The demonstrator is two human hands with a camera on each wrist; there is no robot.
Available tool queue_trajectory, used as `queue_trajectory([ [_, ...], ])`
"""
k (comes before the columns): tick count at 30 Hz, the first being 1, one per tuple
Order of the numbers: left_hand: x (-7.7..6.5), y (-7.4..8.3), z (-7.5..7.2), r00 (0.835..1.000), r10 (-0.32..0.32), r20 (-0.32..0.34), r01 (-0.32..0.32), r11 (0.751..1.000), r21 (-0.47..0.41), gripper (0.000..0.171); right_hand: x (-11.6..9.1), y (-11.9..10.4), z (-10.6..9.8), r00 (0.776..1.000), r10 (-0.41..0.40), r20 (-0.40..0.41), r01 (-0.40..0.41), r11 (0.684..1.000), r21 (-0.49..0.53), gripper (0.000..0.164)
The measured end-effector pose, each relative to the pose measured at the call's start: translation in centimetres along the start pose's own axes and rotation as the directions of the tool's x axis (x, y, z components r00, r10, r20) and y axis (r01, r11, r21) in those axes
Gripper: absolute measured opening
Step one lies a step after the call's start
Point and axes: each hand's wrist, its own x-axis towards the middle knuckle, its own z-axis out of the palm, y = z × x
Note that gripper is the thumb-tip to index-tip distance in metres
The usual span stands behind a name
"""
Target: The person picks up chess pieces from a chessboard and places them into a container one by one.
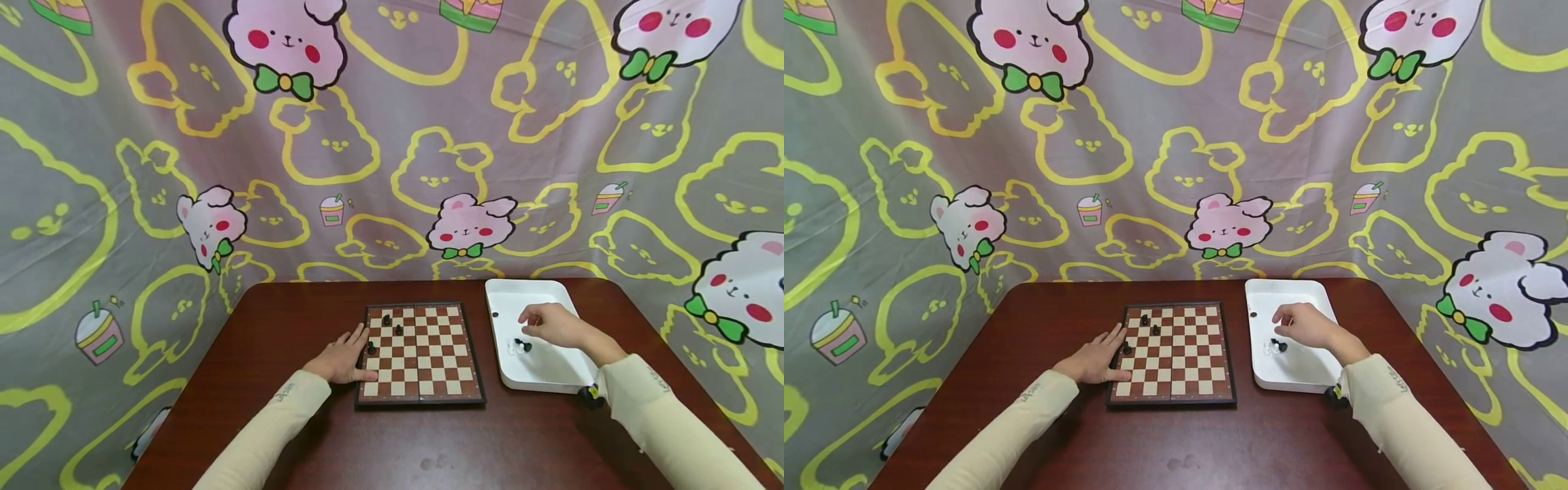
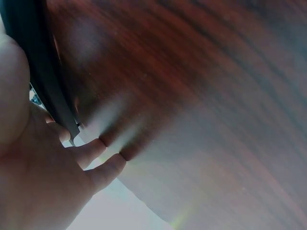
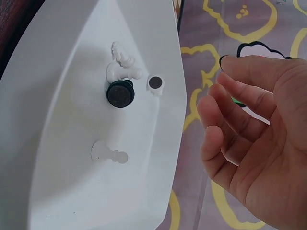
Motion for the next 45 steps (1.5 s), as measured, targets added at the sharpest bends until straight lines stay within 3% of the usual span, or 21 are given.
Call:
queue_trajectory([
  [15,-0.1,0.1,-0.1,1.000,-0.004,0.009,0.004,1.000,0.008,0.107,1.2,-1.6,1.1,1.000,-0.026,0.011,0.025,0.999,0.033,0.011],
  [26,-0.2,0.4,-0.4,1.000,-0.005,0.005,0.005,1.000,0.002,0.106,3.9,-5.1,2.7,0.996,-0.045,0.076,0.039,0.996,0.078,0.009],
  [37,-0.2,0.5,-0.3,1.000,-0.008,0.016,0.008,1.000,0.002,0.106,7.4,-8.8,5.7,0.989,-0.086,0.120,0.077,0.994,0.081,0.013],
  [45,-0.2,0.5,-0.3,1.000,-0.011,0.018,0.011,1.000,-0.007,0.106,10.2,-11.2,9.1,0.986,-0.082,0.148,0.075,0.996,0.054,0.014],
])
